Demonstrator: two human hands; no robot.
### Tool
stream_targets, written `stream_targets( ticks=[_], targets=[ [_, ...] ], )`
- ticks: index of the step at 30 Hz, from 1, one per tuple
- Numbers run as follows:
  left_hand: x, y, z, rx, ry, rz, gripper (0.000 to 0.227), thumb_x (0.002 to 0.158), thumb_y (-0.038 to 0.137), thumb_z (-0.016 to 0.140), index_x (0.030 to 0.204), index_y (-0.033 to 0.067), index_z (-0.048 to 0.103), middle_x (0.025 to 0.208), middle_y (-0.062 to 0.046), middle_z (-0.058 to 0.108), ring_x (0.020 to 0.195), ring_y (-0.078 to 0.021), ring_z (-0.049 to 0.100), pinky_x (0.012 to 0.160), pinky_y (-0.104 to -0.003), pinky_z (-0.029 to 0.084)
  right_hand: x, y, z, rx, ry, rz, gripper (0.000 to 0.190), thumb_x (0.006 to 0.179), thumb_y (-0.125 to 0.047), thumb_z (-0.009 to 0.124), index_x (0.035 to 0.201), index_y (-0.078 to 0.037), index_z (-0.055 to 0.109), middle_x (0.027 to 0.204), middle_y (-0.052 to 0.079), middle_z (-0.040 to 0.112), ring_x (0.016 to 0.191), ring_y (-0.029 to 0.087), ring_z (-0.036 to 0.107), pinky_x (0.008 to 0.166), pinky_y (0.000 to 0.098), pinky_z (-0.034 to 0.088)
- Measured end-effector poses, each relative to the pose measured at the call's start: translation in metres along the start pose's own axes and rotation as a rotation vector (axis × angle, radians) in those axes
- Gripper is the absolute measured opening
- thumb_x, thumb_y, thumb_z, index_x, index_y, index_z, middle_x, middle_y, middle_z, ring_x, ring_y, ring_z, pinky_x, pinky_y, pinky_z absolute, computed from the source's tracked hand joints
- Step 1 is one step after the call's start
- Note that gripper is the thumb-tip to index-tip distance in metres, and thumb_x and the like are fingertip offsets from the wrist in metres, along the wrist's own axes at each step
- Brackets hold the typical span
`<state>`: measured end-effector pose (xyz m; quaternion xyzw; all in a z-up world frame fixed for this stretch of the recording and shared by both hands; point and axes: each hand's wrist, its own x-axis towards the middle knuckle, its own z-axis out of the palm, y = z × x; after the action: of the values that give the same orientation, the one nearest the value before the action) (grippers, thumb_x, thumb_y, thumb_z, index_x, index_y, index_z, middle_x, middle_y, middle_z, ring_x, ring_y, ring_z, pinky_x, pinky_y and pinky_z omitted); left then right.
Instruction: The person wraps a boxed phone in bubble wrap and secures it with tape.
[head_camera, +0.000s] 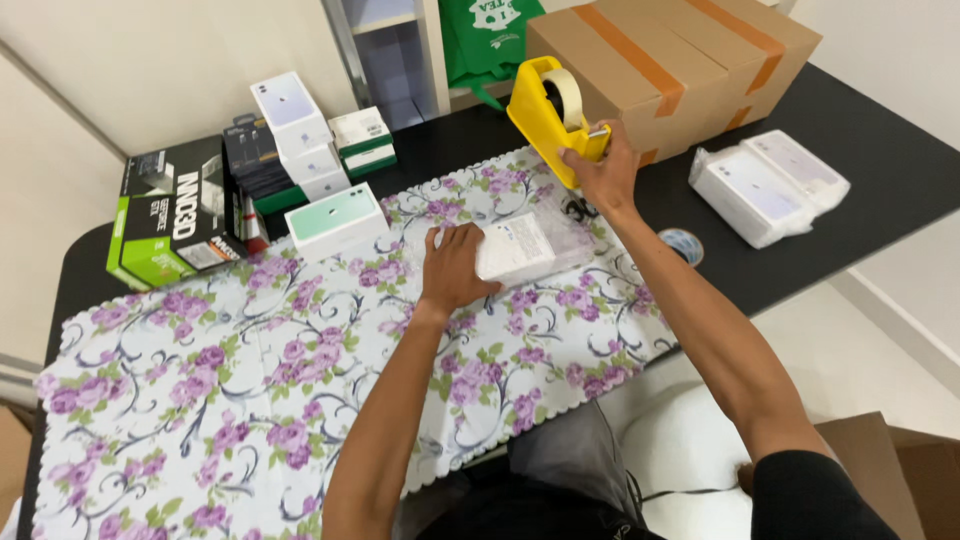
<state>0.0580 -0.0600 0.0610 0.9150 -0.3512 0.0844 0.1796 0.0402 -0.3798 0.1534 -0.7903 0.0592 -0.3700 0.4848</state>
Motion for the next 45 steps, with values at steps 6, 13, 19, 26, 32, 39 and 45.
stream_targets(
  ticks=[6,13,19,26,32,39,45],
  targets=[
    [-0.095,0.006,-0.04,-0.089,-0.004,0.043,0.095,0.062,0.054,0.105,0.137,0.0137,0.063,0.154,-0.009,0.071,0.152,-0.0277,0.058,0.137,-0.061,0.014,-0.092,-0.01,-0.019,-0.038,0.059,-0.059,0.054,0.094,-0.028,0.102,0.127,-0.004,0.066,0.11,0.031,0.081,0.108,0.046,0.083,0.08,0.0496,0.066],
    [-0.142,0.001,-0.026,-0.119,0.019,-0.066,0.094,0.064,0.052,0.105,0.139,0.014,0.063,0.15,-0.01,0.071,0.149,-0.029,0.06,0.136,-0.062,0.018,-0.173,-0.014,-0.003,-0.126,0.101,0.153,0.055,0.088,-0.036,0.102,0.127,-0.013,0.07,0.114,0.026,0.082,0.112,0.05,0.08,0.088,0.0557,0.064],
    [-0.151,-0.005,0.002,-0.128,0.116,-0.193,0.094,0.064,0.054,0.102,0.136,0.0096,0.06,0.142,-0.014,0.068,0.142,-0.0339,0.061,0.133,-0.063,0.022,-0.193,0.02,0.011,-0.211,0.102,0.253,0.058,0.086,-0.043,0.102,0.127,-0.021,0.067,0.115,0.023,0.082,0.115,0.045,0.08,0.095,0.0537,0.063],
    [-0.137,0.036,-0.009,-0.105,0.161,-0.455,0.089,0.069,0.052,0.099,0.134,0.0036,0.062,0.146,-0.021,0.064,0.14,-0.0425,0.057,0.129,-0.066,0.028,-0.209,0.026,0.018,-0.179,0.088,0.26,0.053,0.088,-0.031,0.1,0.127,-0.018,0.067,0.118,0.028,0.081,0.117,0.048,0.08,0.095,0.0553,0.062],
    [-0.123,0.061,0.01,-0.021,0.209,-0.458,0.089,0.072,0.052,0.101,0.135,0.0026,0.062,0.142,-0.025,0.066,0.136,-0.0453,0.06,0.125,-0.066,0.031,-0.204,0.018,0.016,-0.172,0.05,0.318,0.053,0.087,-0.027,0.1,0.127,-0.016,0.066,0.122,0.031,0.08,0.124,0.05,0.077,0.1,0.056,0.06],
    [-0.119,0.058,0.018,0.042,0.2,-0.444,0.088,0.073,0.053,0.1,0.135,0.0036,0.061,0.145,-0.026,0.065,0.138,-0.0468,0.057,0.122,-0.065,0.033,-0.153,0.044,-0.01,-0.276,-0.221,0.462,0.052,0.086,-0.066,0.094,0.109,-0.022,0.079,0.103,0.017,0.081,0.103,0.038,0.082,0.09,0.0487,0.066],
    [-0.128,0.058,0.013,0.02,0.179,-0.41,0.086,0.075,0.051,0.099,0.135,0.003,0.061,0.147,-0.026,0.064,0.14,-0.046,0.056,0.124,-0.065,0.033,-0.126,0.051,-0.007,-0.177,-0.241,0.618,0.021,0.093,-0.02,0.085,0.106,-0.005,0.089,0.11,0.034,0.077,0.089,0.041,0.084,0.064,0.0405,0.076]
  ],
)
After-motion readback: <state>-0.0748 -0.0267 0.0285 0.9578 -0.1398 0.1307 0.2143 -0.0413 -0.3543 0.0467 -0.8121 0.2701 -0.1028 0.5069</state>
